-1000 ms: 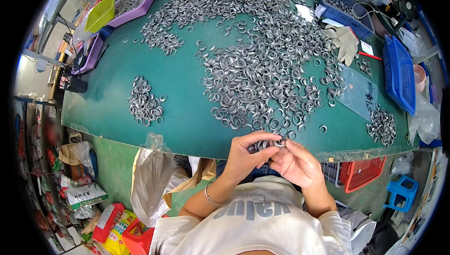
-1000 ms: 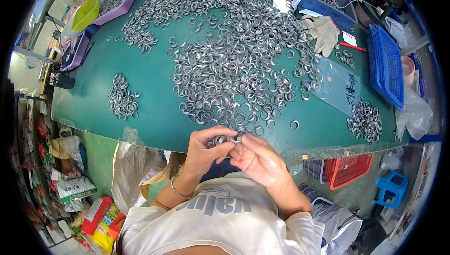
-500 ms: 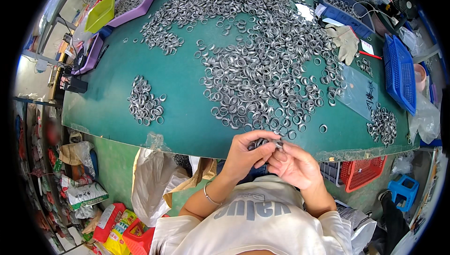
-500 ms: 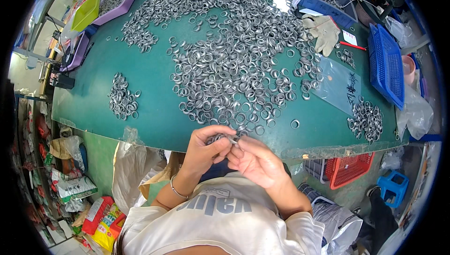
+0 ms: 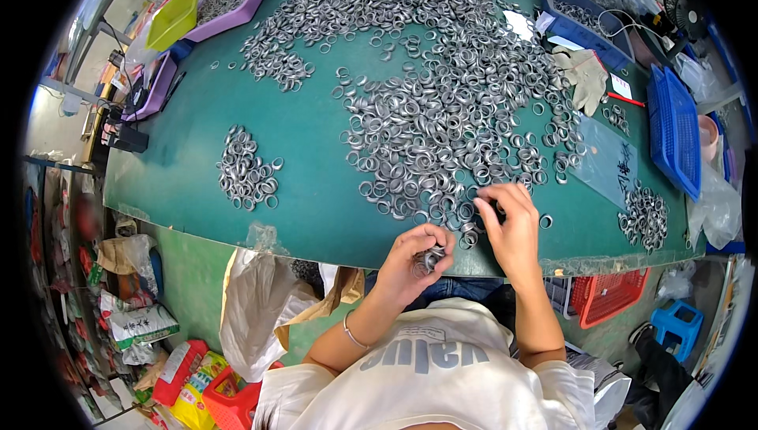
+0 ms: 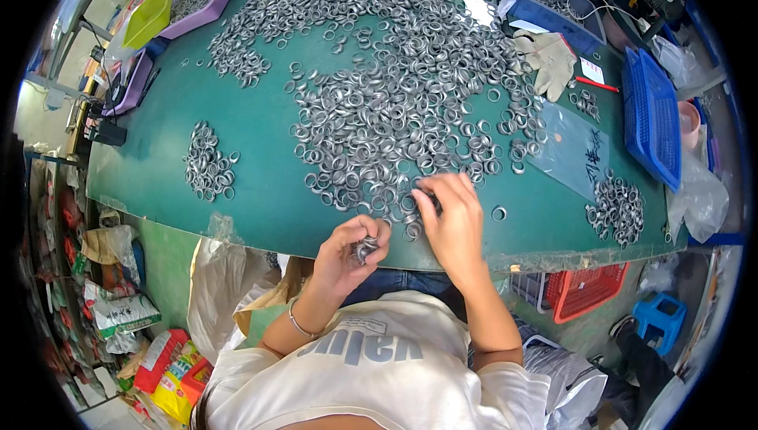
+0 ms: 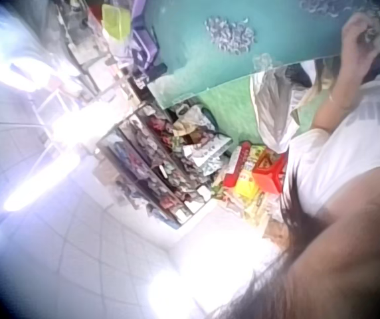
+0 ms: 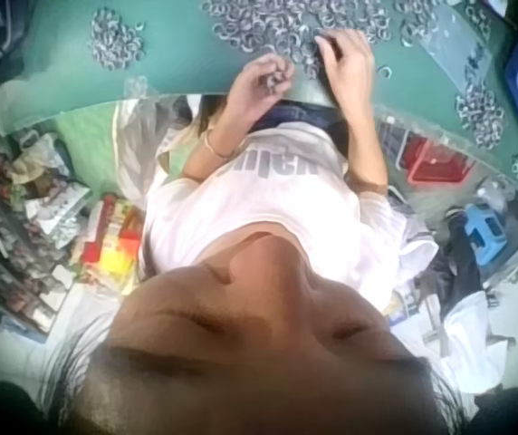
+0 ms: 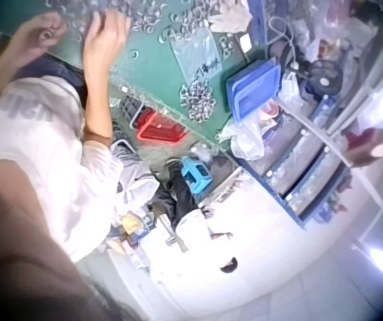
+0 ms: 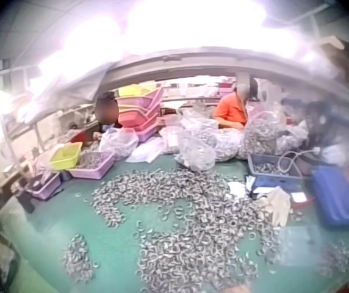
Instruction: The person picks up and joins two small crescent-shaped metal pieces by hand at a workbench.
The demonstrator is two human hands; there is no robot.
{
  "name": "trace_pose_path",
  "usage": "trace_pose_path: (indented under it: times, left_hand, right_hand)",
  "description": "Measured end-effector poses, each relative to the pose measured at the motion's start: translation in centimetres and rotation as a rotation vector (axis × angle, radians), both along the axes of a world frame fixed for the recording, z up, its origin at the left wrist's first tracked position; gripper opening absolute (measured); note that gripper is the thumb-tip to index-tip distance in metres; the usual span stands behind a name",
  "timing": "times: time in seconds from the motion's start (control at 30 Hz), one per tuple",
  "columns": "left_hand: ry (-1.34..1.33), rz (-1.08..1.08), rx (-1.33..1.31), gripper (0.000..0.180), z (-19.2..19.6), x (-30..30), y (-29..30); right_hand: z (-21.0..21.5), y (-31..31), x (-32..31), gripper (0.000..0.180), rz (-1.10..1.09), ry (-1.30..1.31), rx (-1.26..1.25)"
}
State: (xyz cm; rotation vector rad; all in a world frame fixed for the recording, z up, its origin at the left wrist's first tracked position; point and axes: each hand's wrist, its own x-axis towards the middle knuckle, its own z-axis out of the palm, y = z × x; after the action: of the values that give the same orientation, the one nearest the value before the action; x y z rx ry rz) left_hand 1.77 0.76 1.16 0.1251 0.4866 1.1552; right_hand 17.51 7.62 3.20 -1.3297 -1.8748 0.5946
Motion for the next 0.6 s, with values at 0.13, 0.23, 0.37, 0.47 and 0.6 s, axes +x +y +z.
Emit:
trace_pose_path:
  times: [0.13, 0.23, 0.37, 0.47, 0.6]
  left_hand:
    - [0.090, 0.015, -0.034, 0.017, 0.2, 0.1, 0.0]
    - [0.158, 0.032, -0.062, 0.017, 0.2, 0.1, -0.1]
    - [0.173, 0.043, -0.092, 0.019, 0.3, 0.3, -0.1]
    - [0.148, 0.050, -0.077, 0.020, 0.2, 0.3, -0.1]
    - [0.252, 0.065, -0.068, 0.024, 0.2, 0.2, -0.4]
  right_hand:
    - [-1.9, 0.7, -1.5, 0.012, 0.008, -0.270, 0.064]
    - [-1.5, 0.6, -1.9, 0.008, 0.038, -0.308, 0.054]
    - [-1.8, 0.7, -2.0, 0.005, 0.059, -0.287, 0.060]
    - [-1.9, 0.8, -1.8, 0.007, 0.041, -0.221, 0.025]
    - [-1.8, 0.0, -0.1, 0.005, 0.102, 0.210, -0.225]
